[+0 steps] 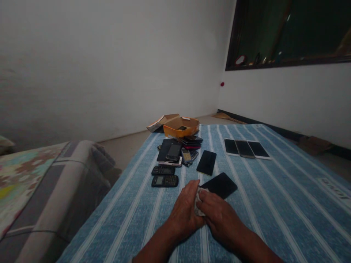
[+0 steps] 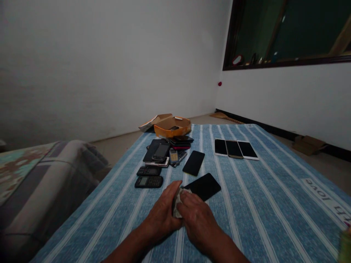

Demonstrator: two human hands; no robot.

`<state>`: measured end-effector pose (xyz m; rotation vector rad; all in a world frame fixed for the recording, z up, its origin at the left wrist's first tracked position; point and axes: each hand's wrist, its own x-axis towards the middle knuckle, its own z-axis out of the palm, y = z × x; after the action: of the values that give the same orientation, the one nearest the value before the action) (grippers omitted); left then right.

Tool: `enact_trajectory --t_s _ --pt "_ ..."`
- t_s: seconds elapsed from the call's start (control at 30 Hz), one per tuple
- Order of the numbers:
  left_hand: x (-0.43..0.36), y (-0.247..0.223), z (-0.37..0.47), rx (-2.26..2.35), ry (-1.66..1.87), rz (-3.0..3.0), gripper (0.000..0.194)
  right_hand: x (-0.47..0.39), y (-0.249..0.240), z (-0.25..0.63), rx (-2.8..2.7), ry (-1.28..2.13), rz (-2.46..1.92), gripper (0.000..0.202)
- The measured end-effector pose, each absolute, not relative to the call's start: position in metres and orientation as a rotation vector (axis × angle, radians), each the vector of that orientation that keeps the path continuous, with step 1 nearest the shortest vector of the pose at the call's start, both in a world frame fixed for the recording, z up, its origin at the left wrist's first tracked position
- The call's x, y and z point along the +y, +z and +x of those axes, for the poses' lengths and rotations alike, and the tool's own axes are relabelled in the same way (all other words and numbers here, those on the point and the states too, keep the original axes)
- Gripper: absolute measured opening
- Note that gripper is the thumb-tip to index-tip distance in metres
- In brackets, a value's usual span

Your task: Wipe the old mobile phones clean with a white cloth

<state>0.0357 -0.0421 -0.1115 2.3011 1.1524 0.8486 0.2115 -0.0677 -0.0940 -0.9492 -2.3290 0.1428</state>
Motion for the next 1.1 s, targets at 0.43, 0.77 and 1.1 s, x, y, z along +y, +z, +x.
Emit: enact_trajectory --t_s 0.43,0.77,1.1 --pt "-0.041 -0.094 0.032 1.143 0.702 2.14 0.108 -0.065 -0.095 0.21 -2.376 0.242 -1.02 0.038" --pt "-0.035 -0.076 0.021 1.084 0.57 1.985 0.118 -0.072 -0.096 0.211 -2.349 0.18 -0.964 0.031" --pt "-0.033 -0.084 0.018 1.054 0.554 2.067 0.12 -0.077 -0.099 0.213 -2.352 0.107 -1.01 0.035"
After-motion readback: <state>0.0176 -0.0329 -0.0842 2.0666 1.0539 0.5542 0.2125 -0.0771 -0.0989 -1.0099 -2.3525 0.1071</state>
